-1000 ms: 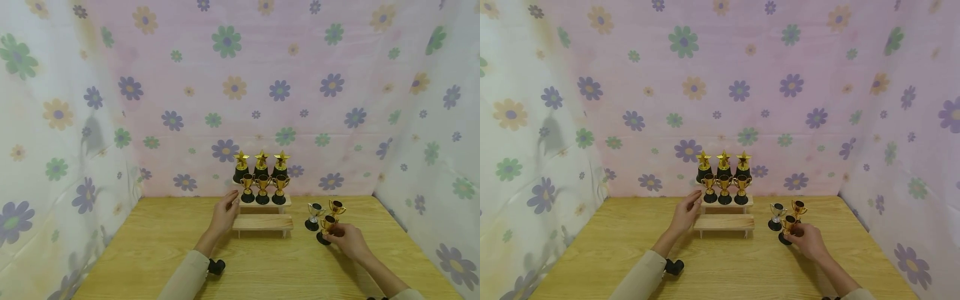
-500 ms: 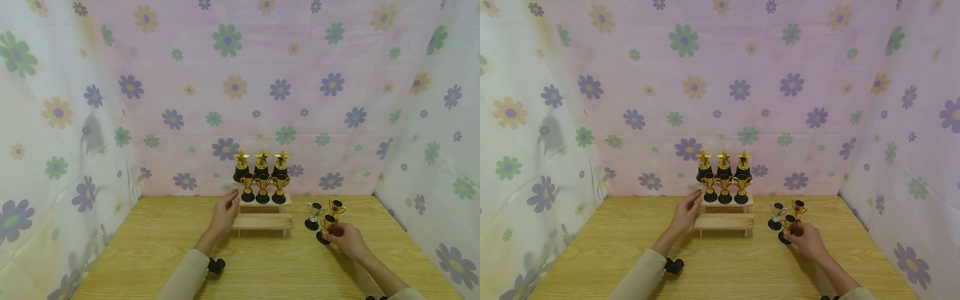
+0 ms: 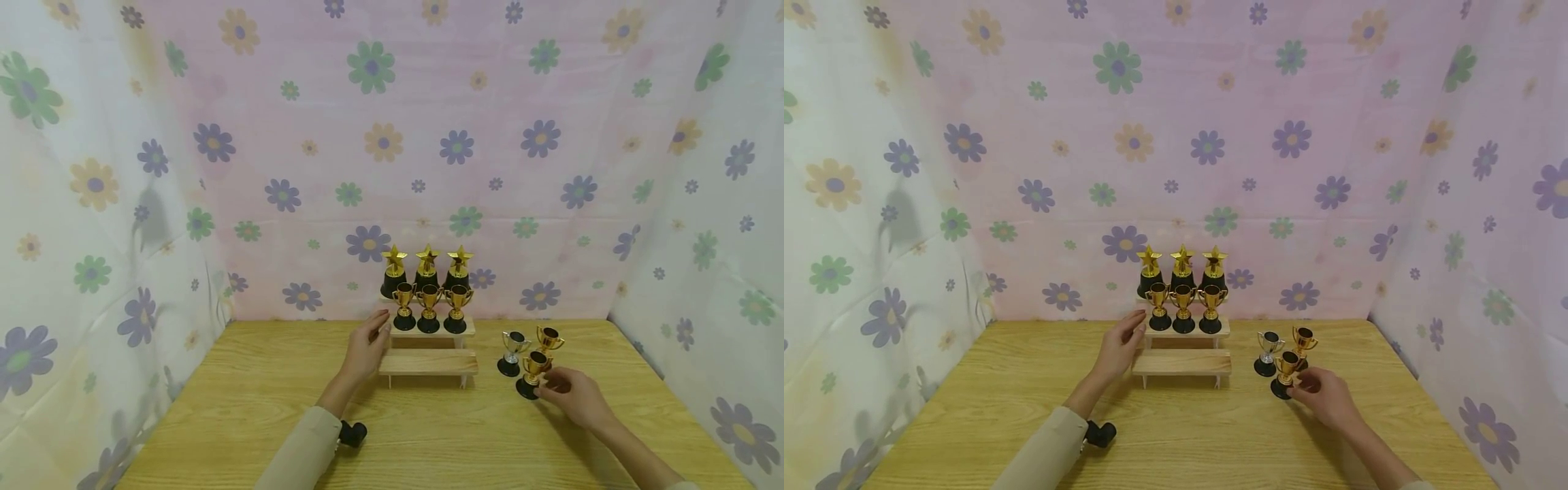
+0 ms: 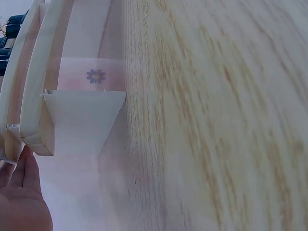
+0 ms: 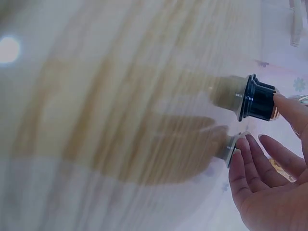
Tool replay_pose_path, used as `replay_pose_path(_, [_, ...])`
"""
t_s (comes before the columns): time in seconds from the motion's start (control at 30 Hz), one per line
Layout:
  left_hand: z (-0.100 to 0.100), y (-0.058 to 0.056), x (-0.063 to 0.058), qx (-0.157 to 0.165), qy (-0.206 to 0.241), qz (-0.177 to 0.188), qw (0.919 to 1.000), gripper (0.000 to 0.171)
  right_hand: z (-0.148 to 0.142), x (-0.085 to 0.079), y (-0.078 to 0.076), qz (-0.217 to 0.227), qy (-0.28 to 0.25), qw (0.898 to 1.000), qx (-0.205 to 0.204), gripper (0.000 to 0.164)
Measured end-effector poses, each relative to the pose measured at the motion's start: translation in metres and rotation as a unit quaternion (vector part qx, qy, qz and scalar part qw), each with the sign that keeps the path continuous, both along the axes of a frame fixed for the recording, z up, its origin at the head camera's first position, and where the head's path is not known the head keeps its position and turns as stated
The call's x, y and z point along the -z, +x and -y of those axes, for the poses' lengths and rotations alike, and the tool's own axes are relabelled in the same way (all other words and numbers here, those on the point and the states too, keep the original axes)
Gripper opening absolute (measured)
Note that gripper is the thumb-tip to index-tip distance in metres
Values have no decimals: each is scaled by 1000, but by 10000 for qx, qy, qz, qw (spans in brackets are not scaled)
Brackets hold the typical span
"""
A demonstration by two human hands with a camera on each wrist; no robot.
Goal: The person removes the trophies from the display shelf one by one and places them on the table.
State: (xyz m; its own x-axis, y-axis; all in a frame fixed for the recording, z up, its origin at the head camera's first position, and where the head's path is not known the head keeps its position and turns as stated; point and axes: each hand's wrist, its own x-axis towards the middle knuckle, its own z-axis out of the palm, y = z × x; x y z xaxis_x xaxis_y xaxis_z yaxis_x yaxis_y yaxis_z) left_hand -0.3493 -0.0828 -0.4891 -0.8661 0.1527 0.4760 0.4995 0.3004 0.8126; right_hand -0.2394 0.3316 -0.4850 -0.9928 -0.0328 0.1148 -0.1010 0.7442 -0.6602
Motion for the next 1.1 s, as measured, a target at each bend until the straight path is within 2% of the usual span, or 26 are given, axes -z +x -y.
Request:
replay_pose_path(0.23, [-1,0,-1,25,17,9,10000,39,-6,-7,12,59,120,9999,80,45])
replay_pose_path(0.53, [0,2,-1,62,47,-104,9999,39,-2,-19,25,-2,205,9998,24,43])
replay_pose_path(0.83, [-2,4,-2,-69,54,-59,9999,38,24,-36,35,-485,-12,9984,-296,39])
replay_pose_path(1.1, [-2,1,1,-84,93,-65,9999,38,51,-52,29,-619,-249,9962,-552,34])
